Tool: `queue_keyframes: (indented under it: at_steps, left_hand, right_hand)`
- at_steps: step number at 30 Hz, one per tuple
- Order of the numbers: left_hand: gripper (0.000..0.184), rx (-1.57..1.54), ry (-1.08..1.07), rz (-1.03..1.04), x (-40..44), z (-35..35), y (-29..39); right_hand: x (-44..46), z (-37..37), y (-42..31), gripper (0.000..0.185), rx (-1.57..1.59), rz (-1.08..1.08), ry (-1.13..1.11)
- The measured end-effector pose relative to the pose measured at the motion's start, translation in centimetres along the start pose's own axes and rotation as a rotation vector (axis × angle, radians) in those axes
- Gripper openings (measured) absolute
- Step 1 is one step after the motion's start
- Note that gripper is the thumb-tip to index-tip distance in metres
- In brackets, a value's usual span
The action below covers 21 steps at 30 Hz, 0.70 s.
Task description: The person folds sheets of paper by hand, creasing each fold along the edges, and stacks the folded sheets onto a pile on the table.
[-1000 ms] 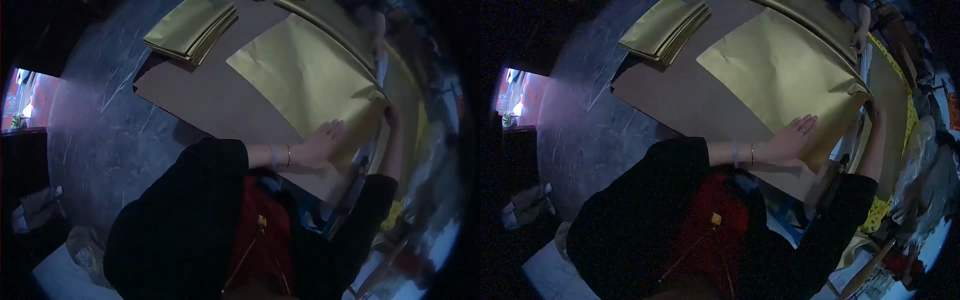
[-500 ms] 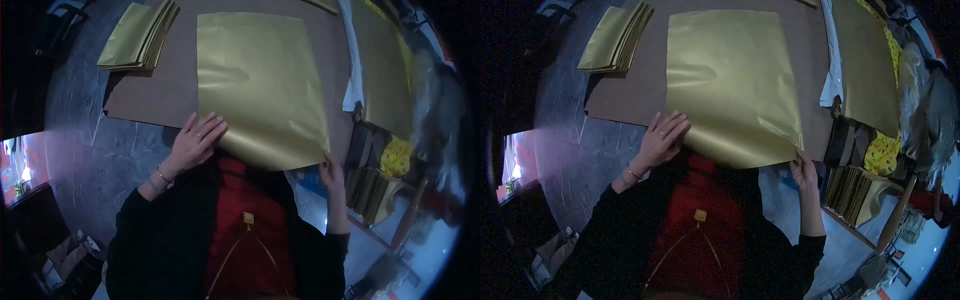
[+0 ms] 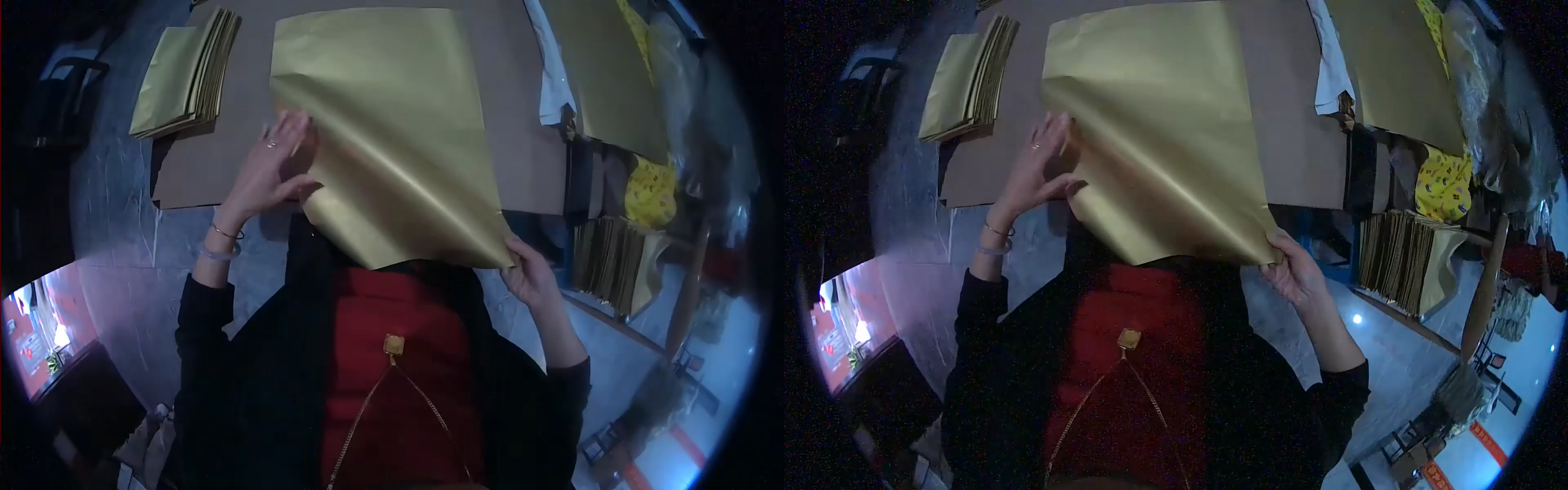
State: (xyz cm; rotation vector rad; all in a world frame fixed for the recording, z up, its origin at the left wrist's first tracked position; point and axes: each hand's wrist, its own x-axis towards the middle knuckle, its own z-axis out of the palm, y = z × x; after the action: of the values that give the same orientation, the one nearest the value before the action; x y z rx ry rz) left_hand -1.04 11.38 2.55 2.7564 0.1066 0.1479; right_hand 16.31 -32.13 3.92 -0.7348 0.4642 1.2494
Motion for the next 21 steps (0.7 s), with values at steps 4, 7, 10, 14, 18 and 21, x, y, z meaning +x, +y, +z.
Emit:
queue_keyframes:
  at_steps: [4,7,10,14,18,21]
  left_hand:
    - [0.098,-0.124,-0.205,0.254,0.0,1.3,7.4]
    - [0.108,-0.173,-0.142,0.204,-0.3,3.2,10.5]
    - [0.111,-0.258,-0.062,0.215,-1.1,3.9,14.1]
    - [0.086,-0.057,0.196,0.211,-1.2,5.5,16.9]
    - [0.050,0.132,0.262,0.148,-2.4,4.4,15.9]
    - [0.037,0.204,0.230,0.232,-4.5,2.5,15.0]
  right_hand:
    - [-1.2,5.0,0.0,0.038,-0.114,0.024,0.138]
    - [-0.7,4.9,-0.3,0.038,-0.048,0.024,0.146]
    - [0.2,4.1,-0.1,0.037,0.108,0.016,-0.146]
    - [0.4,5.0,0.5,0.039,0.249,0.031,-0.073]
    - [-0.5,6.1,0.3,0.039,0.201,0.068,0.030]
    - [-1.1,5.1,-1.9,0.048,-1.012,-0.020,0.063]
